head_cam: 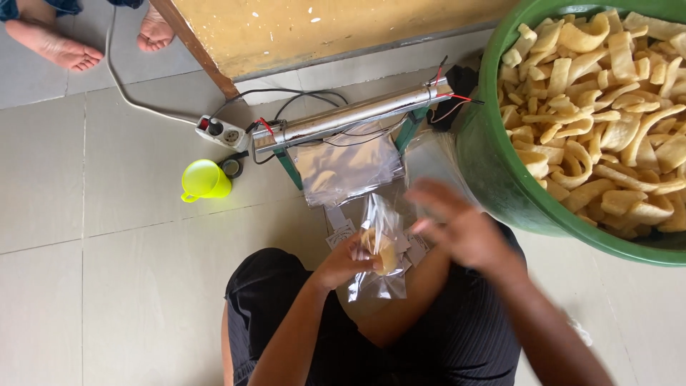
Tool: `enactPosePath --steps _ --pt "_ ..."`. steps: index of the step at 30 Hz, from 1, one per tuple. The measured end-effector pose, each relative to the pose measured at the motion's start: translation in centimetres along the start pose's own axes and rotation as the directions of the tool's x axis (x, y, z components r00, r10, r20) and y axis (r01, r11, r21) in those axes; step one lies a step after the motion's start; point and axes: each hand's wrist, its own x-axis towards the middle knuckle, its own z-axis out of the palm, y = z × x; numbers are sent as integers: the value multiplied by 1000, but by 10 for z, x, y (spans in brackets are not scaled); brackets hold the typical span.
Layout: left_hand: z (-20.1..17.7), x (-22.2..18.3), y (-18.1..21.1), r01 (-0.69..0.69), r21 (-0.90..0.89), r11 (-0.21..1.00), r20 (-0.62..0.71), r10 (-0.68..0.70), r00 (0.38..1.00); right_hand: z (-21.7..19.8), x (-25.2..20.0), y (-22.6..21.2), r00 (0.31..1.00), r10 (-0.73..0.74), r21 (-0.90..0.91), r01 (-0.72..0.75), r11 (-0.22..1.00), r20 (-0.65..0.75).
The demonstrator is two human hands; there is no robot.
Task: Manually filling plastic bags with dried food items, adding a label, and sealing the bags with a heat sealer.
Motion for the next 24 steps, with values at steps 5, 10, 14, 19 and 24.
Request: enactPosePath --steps 5,10,14,19,24 --pt "-5 -11 43 -27 -253 967 64 44 997 -139 11 92 911 -256 -868 -176 464 -322" --pt "-4 -13 47 -96 -181 979 13 100 995 -182 -30 188 863 333 -859 -462 219 -380" --pt "-4 -6 29 -110 -77 991 -30 108 994 -180 -54 219 899 146 -529 -368 765 -414" --pt "2 -12 43 -109 176 978 -104 128 986 -188 -73 261 724 459 123 -467 876 -515" --pt "3 -9 35 -55 257 965 -141 94 986 -168 -66 187 649 705 111 -709 697 -285"
